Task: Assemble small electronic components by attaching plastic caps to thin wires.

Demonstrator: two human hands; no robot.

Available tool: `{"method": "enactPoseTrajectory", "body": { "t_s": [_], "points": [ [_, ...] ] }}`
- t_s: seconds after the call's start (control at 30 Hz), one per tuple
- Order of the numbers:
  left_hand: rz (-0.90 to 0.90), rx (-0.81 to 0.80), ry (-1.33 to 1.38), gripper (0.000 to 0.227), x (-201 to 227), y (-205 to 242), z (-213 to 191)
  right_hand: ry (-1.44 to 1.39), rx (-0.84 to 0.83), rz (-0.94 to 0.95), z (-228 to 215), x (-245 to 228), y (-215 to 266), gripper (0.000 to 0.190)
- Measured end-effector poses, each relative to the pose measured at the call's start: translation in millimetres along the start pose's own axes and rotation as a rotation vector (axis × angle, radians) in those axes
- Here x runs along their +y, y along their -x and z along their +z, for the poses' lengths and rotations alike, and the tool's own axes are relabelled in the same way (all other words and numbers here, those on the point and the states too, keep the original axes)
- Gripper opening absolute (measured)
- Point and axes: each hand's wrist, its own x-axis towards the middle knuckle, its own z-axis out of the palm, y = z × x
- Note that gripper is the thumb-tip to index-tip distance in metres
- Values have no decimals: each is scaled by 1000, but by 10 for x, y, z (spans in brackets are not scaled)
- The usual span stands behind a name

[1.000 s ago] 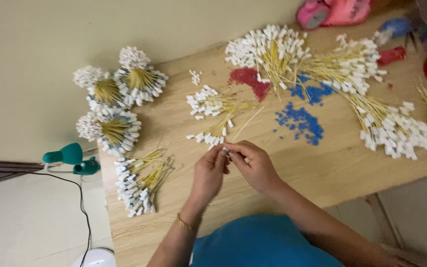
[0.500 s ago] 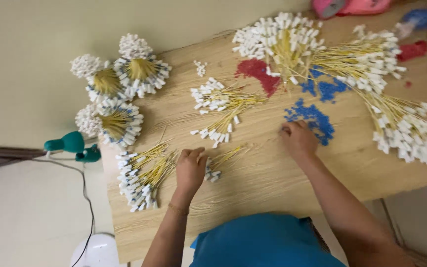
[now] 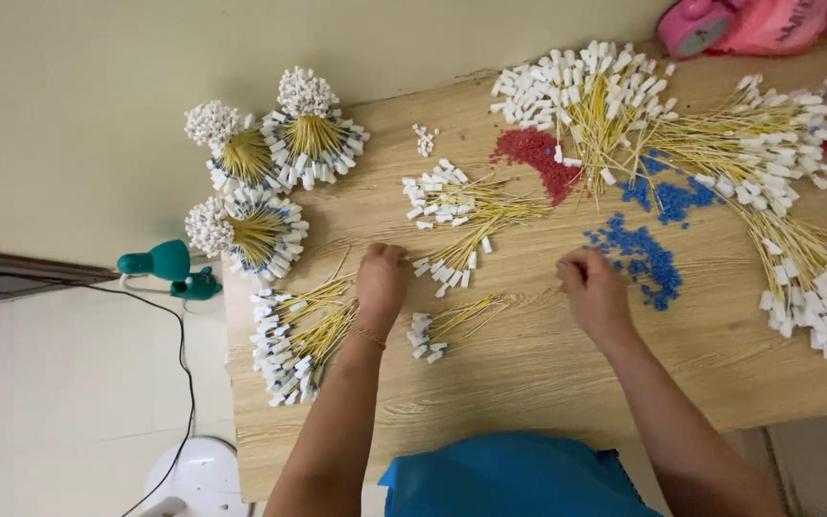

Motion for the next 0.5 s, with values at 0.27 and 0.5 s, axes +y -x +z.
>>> {"method": "enactPoseTrajectory", "body": {
  "t_s": [0.27,0.5],
  "points": [
    [-193,-147,649,23,723,243,-815,-599,-291,194,40,-961,407,19],
    [-189,-274,1140,28,1196,732,-925,-764,-348,-86,-43,-1539,595,14]
  ]
}}
